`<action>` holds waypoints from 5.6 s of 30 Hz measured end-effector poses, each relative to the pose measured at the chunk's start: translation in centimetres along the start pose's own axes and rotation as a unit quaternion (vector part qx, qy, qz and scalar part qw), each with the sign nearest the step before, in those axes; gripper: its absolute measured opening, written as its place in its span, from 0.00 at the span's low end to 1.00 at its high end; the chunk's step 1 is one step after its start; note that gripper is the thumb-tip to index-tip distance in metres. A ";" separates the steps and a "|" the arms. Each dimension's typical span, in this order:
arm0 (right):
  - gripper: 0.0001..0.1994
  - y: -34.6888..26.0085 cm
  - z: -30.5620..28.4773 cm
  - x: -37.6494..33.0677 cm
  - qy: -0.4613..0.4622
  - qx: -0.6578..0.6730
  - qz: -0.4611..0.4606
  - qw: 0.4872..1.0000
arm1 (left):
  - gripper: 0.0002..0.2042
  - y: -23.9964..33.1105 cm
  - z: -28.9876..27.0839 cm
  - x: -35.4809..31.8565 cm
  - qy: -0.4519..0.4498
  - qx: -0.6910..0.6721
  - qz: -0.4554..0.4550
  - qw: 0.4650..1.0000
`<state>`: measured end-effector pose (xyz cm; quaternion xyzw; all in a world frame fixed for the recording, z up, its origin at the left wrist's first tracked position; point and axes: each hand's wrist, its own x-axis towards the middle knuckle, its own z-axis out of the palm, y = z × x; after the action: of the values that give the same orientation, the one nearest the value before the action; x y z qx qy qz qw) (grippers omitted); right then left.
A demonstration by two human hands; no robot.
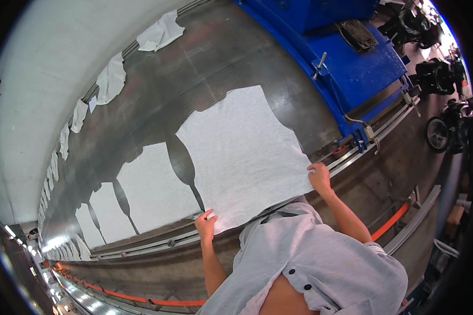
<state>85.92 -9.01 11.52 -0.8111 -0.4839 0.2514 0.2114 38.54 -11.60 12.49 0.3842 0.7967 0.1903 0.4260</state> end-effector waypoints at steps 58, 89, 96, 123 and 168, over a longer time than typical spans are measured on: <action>0.09 -1.2 2.7 4.2 0.045 0.063 0.114 0.991 | 0.34 21.8 19.8 6.4 -0.169 0.216 0.500 0.821; 0.31 -21.0 13.3 22.3 -0.090 -0.157 -0.335 0.925 | 0.43 21.2 15.0 16.3 -0.026 0.327 0.351 0.877; 0.34 -21.8 14.1 25.5 -0.073 -0.154 -0.336 0.926 | 0.44 19.9 16.6 13.5 -0.049 0.355 0.379 0.853; 0.41 -5.2 9.3 11.3 -0.115 -0.236 -0.208 0.942 | 0.41 9.6 10.1 6.6 0.178 0.290 0.054 0.939; 0.16 -61.0 55.6 -49.7 -0.476 0.191 -0.652 0.558 | 0.28 -41.4 14.0 -24.1 0.273 -0.360 -0.565 0.690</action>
<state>-9.70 -20.76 13.78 0.0229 -0.8516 0.4811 0.2068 39.74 -56.76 -8.66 -0.3902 0.8147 0.2827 0.3227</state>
